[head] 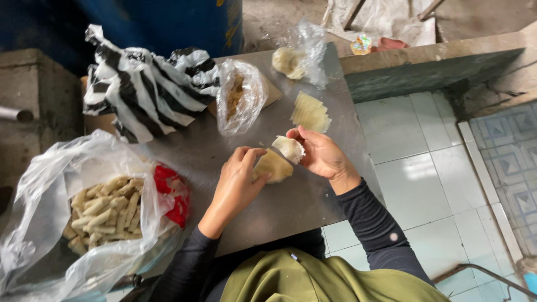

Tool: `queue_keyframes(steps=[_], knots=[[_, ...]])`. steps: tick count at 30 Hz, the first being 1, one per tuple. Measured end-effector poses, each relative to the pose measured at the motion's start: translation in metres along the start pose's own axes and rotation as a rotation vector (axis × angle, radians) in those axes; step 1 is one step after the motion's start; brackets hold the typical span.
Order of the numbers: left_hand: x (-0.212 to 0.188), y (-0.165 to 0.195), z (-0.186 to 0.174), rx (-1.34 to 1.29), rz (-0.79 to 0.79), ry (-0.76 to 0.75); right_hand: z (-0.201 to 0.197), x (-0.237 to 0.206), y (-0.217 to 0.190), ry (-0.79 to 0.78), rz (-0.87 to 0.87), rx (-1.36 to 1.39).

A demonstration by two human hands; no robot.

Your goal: The person tears pieces from a block of dough on a metal table and folds and presses each piece, building a row of crimped dough pieces. They then spoon brown filling from a plastic bag onto a folded dough piece and continue folding and arranging the dough pieces.

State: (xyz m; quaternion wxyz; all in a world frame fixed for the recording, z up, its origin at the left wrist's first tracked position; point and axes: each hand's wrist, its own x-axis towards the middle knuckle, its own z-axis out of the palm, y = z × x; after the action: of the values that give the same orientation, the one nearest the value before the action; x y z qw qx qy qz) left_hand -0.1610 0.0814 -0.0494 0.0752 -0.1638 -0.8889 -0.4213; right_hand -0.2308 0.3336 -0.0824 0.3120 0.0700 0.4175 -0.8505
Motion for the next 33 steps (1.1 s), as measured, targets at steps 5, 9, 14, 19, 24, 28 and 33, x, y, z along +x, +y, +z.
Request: queue_keyframes(steps=[5,9,14,19,24,28,33], knots=[[0.018,0.017,0.017,-0.460,-0.159,-0.053,0.008,-0.020,0.011,-0.130,-0.115,-0.168],[0.028,0.018,0.029,-0.545,-0.273,-0.094,0.017,-0.036,0.014,0.071,-0.087,-0.207],[0.029,0.019,0.042,-0.632,-0.250,-0.144,0.008,-0.046,0.013,-0.013,-0.102,-0.239],[0.029,0.025,0.039,-0.717,-0.250,-0.197,-0.015,-0.040,0.021,0.018,0.022,-0.008],[0.031,0.027,0.031,-0.774,-0.293,-0.178,-0.036,-0.038,0.022,0.079,-0.111,0.046],[0.028,0.021,0.021,-0.639,-0.229,-0.037,-0.043,-0.020,-0.011,0.270,-0.544,-0.260],[0.021,0.019,0.011,-0.639,-0.255,0.001,-0.026,-0.015,-0.024,0.542,-1.004,-1.427]])
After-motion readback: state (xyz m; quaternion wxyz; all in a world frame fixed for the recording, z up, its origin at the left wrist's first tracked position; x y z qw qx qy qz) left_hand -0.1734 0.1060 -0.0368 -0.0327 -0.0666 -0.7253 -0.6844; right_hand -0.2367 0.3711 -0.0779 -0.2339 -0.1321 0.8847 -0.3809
